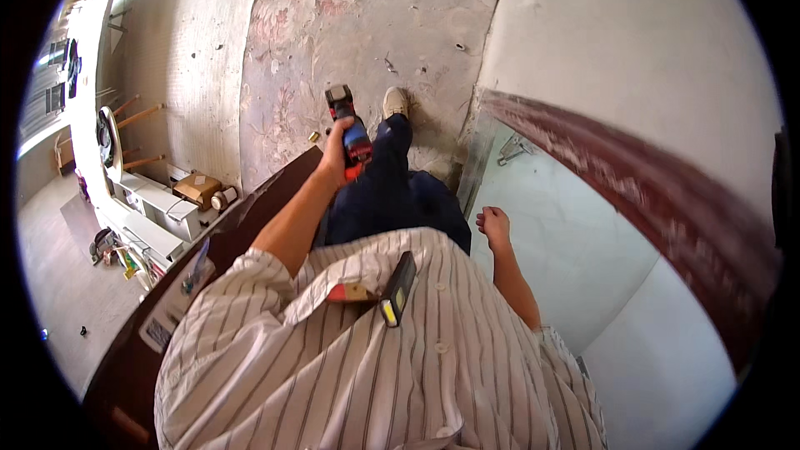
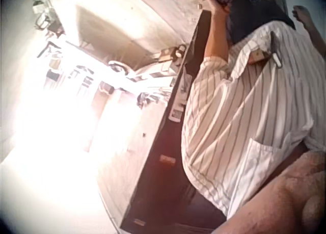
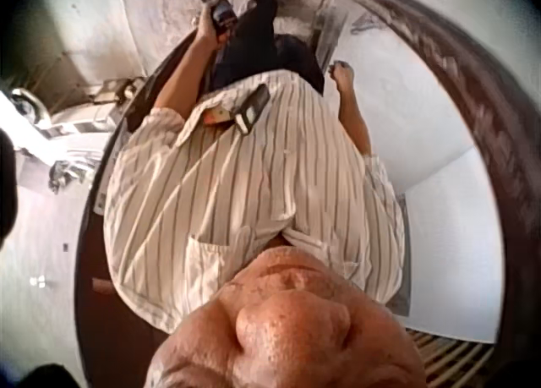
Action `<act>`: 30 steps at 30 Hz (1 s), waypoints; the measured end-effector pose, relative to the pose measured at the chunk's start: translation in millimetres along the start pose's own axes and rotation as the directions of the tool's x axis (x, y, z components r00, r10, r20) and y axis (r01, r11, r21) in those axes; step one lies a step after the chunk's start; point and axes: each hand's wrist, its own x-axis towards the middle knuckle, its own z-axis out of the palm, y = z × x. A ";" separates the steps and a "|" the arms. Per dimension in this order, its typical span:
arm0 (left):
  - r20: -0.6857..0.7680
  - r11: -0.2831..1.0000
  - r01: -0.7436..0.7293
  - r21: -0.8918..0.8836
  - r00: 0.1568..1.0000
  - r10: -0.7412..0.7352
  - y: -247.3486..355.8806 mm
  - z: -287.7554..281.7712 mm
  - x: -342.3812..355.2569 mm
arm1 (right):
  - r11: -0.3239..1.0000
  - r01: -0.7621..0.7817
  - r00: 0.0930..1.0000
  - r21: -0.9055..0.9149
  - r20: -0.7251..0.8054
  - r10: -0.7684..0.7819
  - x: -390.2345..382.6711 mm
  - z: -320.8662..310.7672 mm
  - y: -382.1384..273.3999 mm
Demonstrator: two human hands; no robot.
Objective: The person uses a cordless drill to secure a door handle and lock mechanism onto a wooden door. They repeatedly tighten screws on the handle plate and insert keys to test the lock's operation. The task involves switching between the drill and manual key testing to ensure proper installation.
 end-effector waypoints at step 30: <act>0.024 0.448 -0.044 -0.893 0.989 0.146 -17.0 -74.3 233.2 | 0.062 0.202 0.764 -0.977 0.117 -0.635 673.0 245.8 -280.0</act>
